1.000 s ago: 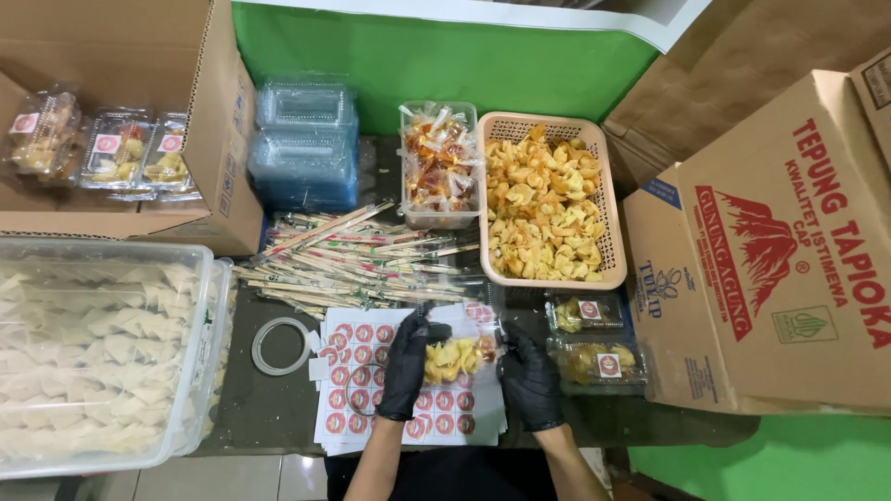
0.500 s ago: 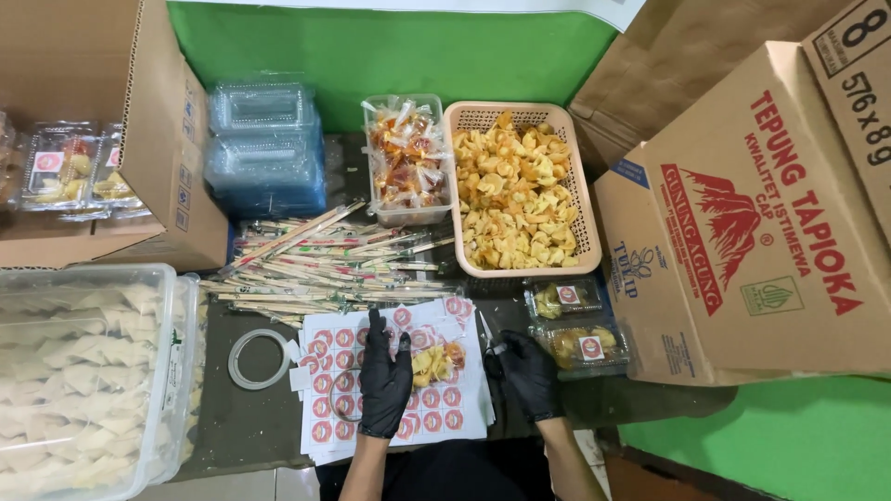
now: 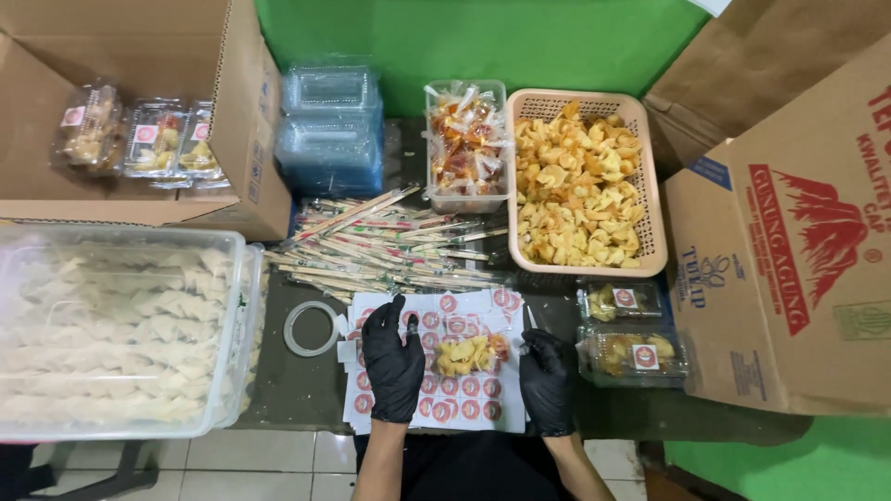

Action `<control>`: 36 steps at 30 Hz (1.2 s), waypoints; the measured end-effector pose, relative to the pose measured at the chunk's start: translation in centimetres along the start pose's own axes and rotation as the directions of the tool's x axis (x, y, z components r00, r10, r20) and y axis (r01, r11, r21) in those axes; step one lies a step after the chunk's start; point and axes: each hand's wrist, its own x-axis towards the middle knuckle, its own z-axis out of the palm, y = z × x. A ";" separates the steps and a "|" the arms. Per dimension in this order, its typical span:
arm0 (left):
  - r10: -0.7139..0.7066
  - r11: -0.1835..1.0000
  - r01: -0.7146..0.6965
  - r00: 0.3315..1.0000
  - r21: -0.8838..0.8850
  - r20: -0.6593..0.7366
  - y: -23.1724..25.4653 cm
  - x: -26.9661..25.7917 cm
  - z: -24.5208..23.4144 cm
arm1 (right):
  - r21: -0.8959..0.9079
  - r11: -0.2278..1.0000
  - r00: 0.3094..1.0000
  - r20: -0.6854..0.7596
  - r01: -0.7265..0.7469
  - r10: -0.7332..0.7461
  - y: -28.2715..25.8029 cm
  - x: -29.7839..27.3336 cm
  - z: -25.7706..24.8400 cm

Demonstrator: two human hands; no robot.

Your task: Packing small fried pastries into plastic bags and sealing them with adhesive stickers.

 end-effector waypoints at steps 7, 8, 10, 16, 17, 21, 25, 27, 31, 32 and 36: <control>-0.065 0.997 0.066 0.998 -0.028 0.012 -4.4 0.3 -4.4 | -0.035 0.985 0.984 -0.050 0.168 -0.169 3.3 -2.4 0.8; -0.115 0.990 0.120 0.992 0.081 -0.057 -4.6 0.5 -5.0 | -0.059 0.979 0.979 -0.039 0.196 -0.199 3.8 -2.8 0.7; -0.160 0.964 0.184 0.978 0.193 -0.134 -6.2 0.2 -5.6 | -0.074 0.972 0.974 -0.024 0.223 -0.226 4.7 -3.4 0.6; -0.247 0.861 0.272 0.962 0.430 -0.114 -10.9 -0.6 -6.3 | -0.024 0.987 0.986 -0.045 0.162 -0.163 6.1 -4.2 0.9; -0.101 0.931 0.123 0.992 0.344 -0.081 -9.8 -0.7 -6.9 | -0.027 0.986 0.985 -0.043 0.167 -0.168 6.0 -4.3 0.9; 0.098 0.974 -0.148 0.957 0.170 0.275 -3.6 -1.7 -8.5 | -0.036 0.978 0.978 -0.037 0.206 -0.207 5.4 -4.1 0.8; 0.152 0.895 -0.326 0.864 0.303 0.480 -4.2 -5.6 -6.1 | -0.043 0.971 0.971 -0.036 0.235 -0.237 4.4 -3.3 0.5; 0.089 0.842 -0.366 0.819 0.397 0.567 -5.2 -7.0 -4.9 | -0.050 0.963 0.963 -0.035 0.264 -0.266 4.0 -3.0 0.3; 0.140 0.856 -0.348 0.868 0.382 0.477 -3.6 -6.8 -5.7 | -0.019 0.972 0.971 -0.050 0.235 -0.235 1.4 -2.1 -0.2; 0.169 0.870 -0.326 0.901 0.369 0.399 -3.0 -6.7 -6.1 | -0.010 0.975 0.974 -0.034 0.224 -0.224 0.6 -1.9 -0.6; 0.199 0.927 -0.265 0.947 0.267 0.251 0.5 -6.2 -8.0 | 0.094 0.989 0.993 0.032 0.113 -0.116 -1.5 -1.6 -1.1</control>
